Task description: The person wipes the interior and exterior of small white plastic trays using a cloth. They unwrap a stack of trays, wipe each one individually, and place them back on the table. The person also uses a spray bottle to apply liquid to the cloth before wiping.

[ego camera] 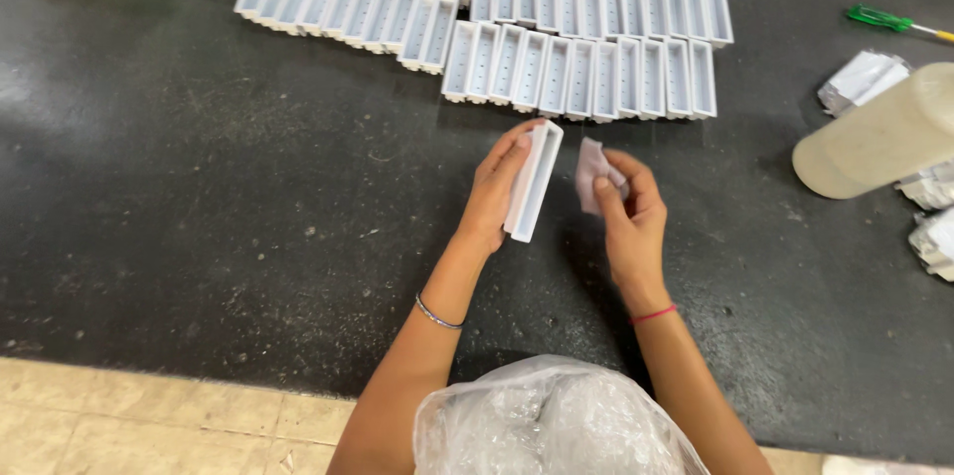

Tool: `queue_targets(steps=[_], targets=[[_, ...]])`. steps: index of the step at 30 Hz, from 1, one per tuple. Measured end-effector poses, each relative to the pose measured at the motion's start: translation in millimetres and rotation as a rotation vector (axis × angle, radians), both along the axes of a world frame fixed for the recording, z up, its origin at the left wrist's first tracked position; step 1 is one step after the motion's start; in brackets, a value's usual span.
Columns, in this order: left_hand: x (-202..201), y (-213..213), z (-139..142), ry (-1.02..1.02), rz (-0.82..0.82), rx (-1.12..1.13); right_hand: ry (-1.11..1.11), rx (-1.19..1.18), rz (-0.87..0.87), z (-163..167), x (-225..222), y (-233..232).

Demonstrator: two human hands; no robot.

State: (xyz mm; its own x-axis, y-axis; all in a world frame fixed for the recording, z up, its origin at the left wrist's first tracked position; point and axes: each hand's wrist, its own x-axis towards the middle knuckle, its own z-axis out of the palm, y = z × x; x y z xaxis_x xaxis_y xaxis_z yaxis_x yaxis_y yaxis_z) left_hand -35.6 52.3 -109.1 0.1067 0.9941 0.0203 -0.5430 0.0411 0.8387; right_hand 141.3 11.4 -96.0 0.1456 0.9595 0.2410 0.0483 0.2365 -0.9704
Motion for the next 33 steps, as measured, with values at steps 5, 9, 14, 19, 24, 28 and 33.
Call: queue_targets(steps=[5, 9, 14, 19, 24, 28, 33], targets=[[22, -10, -5, 0.024, -0.119, -0.053, -0.471, 0.355, -0.218, 16, -1, -7], [34, -11, -18, 0.007, -0.138, -0.065, -0.518, 0.342, -0.190, 21, -9, -13], [22, 0, -29, -0.158, -0.111, -0.051, -0.682, 0.528, -0.055, 22, -25, -26], [34, -5, -34, 0.015, -0.108, -0.106, -0.654, 0.432, -0.168, 29, -16, -16], [25, 1, -32, -0.181, -0.128, -0.066, -0.670, 0.458, -0.081, 27, -22, -27], [26, 1, -30, -0.087, -0.088, -0.059, -0.591, 0.427, -0.090, 34, -23, -18], [25, -1, -27, -0.143, -0.140, 0.028, -0.629, 0.344, -0.020, 39, -26, -24]])
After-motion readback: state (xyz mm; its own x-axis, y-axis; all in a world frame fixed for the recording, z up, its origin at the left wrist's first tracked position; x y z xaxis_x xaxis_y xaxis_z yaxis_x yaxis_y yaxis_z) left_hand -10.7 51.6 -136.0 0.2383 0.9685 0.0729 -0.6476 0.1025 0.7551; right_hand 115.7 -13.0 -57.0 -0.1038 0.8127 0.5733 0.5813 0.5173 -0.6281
